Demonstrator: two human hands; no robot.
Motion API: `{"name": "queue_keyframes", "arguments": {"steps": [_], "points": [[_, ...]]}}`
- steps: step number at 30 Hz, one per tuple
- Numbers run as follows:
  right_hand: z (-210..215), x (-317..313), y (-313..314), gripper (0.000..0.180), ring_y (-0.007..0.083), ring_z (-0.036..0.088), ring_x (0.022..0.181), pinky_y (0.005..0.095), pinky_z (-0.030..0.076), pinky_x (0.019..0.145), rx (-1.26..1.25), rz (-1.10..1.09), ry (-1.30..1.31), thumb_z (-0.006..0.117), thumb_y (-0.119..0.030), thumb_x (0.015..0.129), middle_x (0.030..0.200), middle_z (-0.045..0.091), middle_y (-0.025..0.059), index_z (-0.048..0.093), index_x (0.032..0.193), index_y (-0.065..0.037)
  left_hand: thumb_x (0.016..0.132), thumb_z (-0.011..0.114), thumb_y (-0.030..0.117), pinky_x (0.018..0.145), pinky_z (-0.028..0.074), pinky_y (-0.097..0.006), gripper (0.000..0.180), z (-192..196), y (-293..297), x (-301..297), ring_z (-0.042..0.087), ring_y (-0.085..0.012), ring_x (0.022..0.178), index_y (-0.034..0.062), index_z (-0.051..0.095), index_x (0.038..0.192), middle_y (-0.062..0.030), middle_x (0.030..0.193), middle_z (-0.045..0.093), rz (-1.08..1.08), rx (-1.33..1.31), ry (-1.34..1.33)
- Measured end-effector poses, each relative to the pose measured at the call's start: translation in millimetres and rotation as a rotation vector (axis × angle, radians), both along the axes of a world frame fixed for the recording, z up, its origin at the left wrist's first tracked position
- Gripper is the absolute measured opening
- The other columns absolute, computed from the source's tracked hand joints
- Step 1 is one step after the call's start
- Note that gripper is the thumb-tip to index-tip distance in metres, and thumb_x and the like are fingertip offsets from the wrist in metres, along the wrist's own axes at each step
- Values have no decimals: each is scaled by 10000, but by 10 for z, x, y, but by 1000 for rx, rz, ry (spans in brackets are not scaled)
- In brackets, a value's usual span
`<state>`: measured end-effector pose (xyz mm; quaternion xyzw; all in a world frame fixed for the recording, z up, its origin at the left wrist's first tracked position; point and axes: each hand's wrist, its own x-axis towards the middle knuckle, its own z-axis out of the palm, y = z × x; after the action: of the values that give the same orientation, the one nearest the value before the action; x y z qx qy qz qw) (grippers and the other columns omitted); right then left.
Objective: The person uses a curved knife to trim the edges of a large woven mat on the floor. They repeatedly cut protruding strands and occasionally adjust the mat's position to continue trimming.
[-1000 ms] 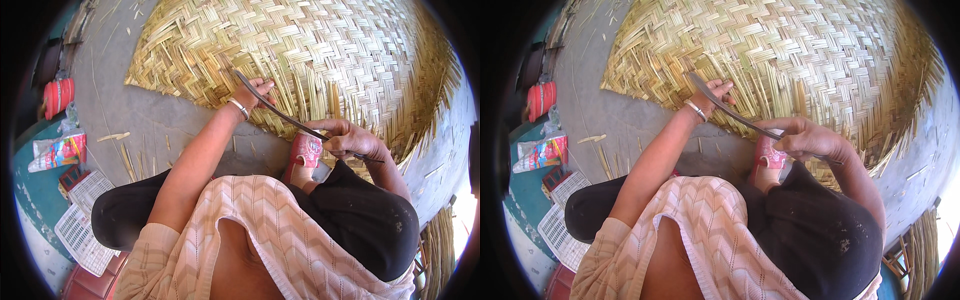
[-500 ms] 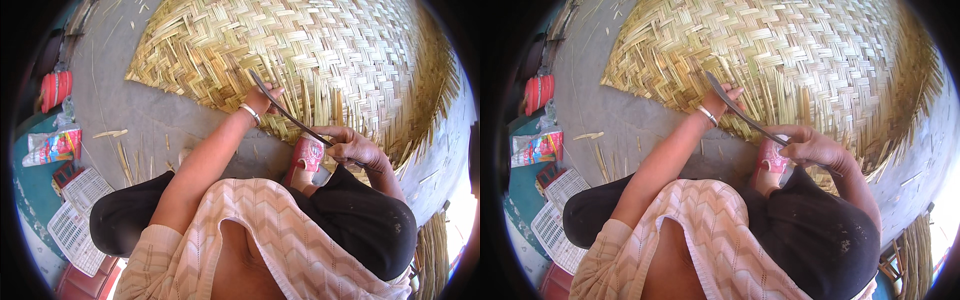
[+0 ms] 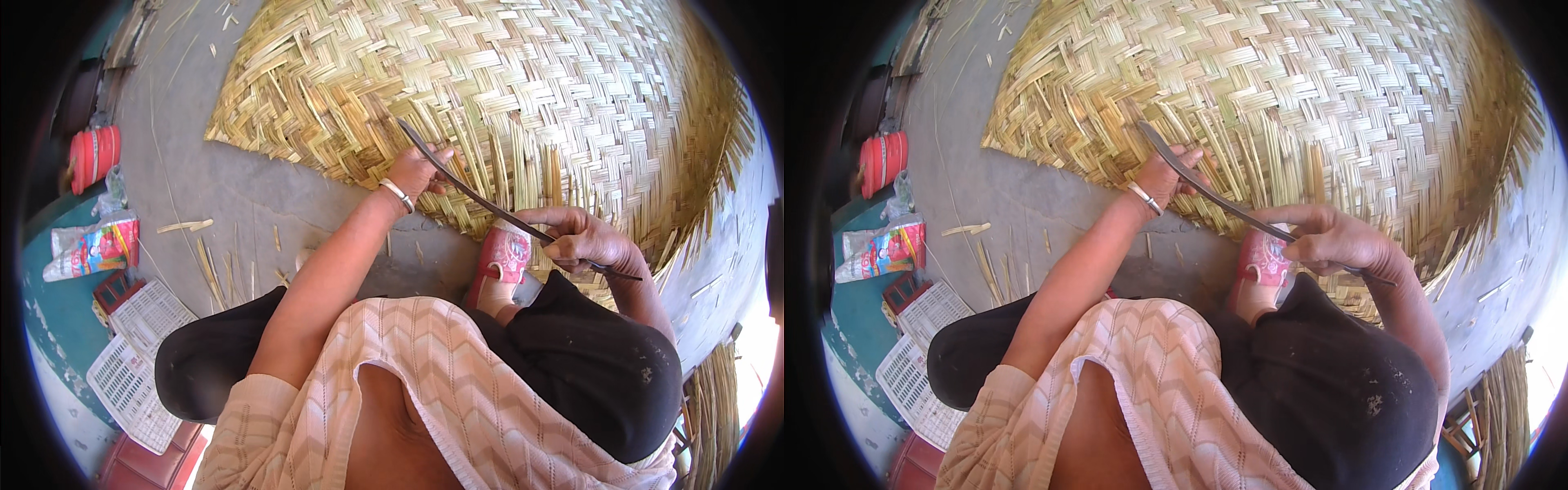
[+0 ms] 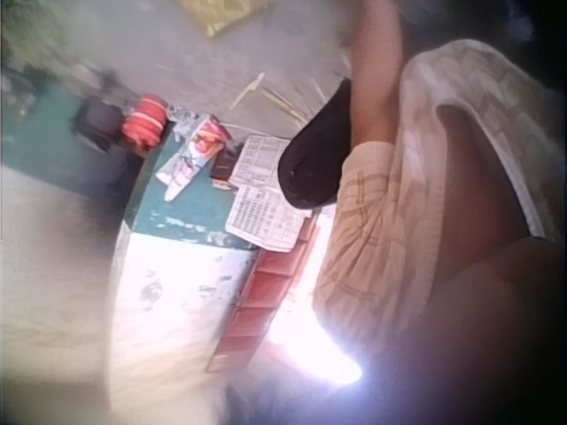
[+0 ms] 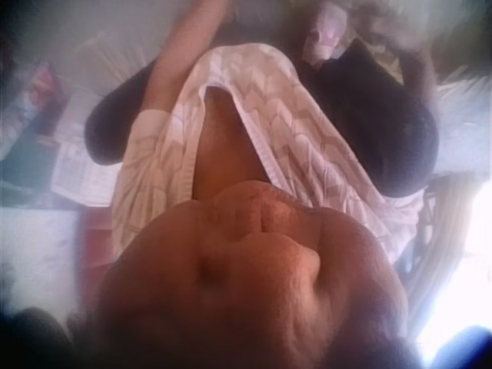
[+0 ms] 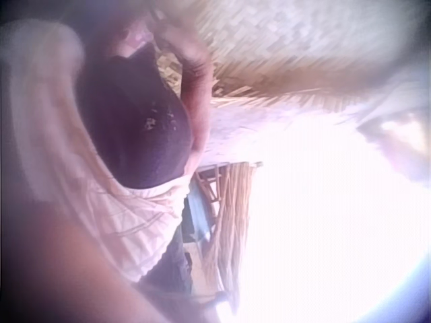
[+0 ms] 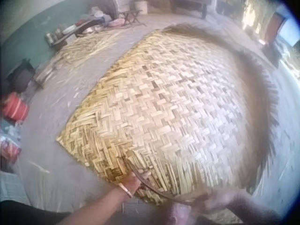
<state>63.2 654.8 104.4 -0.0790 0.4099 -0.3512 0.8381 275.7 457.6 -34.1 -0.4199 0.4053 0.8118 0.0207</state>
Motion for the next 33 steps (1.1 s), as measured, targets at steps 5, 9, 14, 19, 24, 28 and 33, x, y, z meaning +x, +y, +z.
{"name": "queue_keyframes", "arguments": {"steps": [5, 9, 14, 19, 24, 28, 33], "points": [[4, 34, -4, 558, 5, 387, 507, 169, 293, 429, 74, 38, 205, 629, -80, 864, 803, 610, -34, 511, 1410, -75, 962, 604, 210, 431, 486, -241, 207, 50, 192, -114, 668, -136, 551, 9, 651, 948, -73, 779, 688, 170, -116, -159], [-35, 93, -55, 540, 71, 525, 641, 225, 439, 568, 128, 232, 528, 629, -119, 866, 929, 669, 39, 531, 1395, -83, 963, 614, 236, 445, 496, -258, 247, 43, 303, -115, 654, -140, 540, 33, 598, 823, -61, 690, 642, 260, -209, -230], [-107, 117, -198, 517, 213, 638, 1040, 323, 478, 951, -133, 347, 738, 631, -170, 852, 1135, 686, 168, 563, 1347, -34, 955, 634, 214, 439, 488, -250, 270, 5, 360, -47, 645, -132, 531, 46, 553, 760, -60, 640, 630, 299, -299, -167], [-13, -67, -376, 515, 238, 653, 1044, 337, 483, 953, -171, 512, 834, 633, -189, 843, 1151, 686, 184, 577, 1334, -43, 942, 663, 204, 425, 473, -240, 300, 46, 318, -9, 636, -110, 525, 64, 524, 716, -47, 619, 623, 255, -307, -125], [-106, 107, -415, 538, 313, 672, 1019, 387, 499, 936, -227, 595, 1068, 627, -275, 837, 1104, 689, 217, 580, 1335, -77, 938, 670, 235, 445, 480, -230, 265, 87, 243, -15, 629, -102, 539, 62, 558, 771, -60, 653, 649, 191, -252, -97], [-351, 372, -261, 537, 333, 680, 696, 431, 546, 701, -226, 664, 1397, 637, -273, 807, 738, 673, 179, 583, 1336, -190, 940, 669, 302, 509, 501, -244, 273, 76, 165, -57, 634, -109, 610, 35, 621, 975, -34, 757, 639, 220, -85, -84], [-562, 520, -160, 612, 362, 678, 717, 470, 544, 707, -232, 597, 1442, 644, -311, 811, 734, 671, 180, 505, 1403, -241, 924, 689, 319, 482, 487, -239, 299, 69, 127, -122, 625, -109, 568, 48, 621, 1031, -18, 771, 626, 257, -13, -165]]}}
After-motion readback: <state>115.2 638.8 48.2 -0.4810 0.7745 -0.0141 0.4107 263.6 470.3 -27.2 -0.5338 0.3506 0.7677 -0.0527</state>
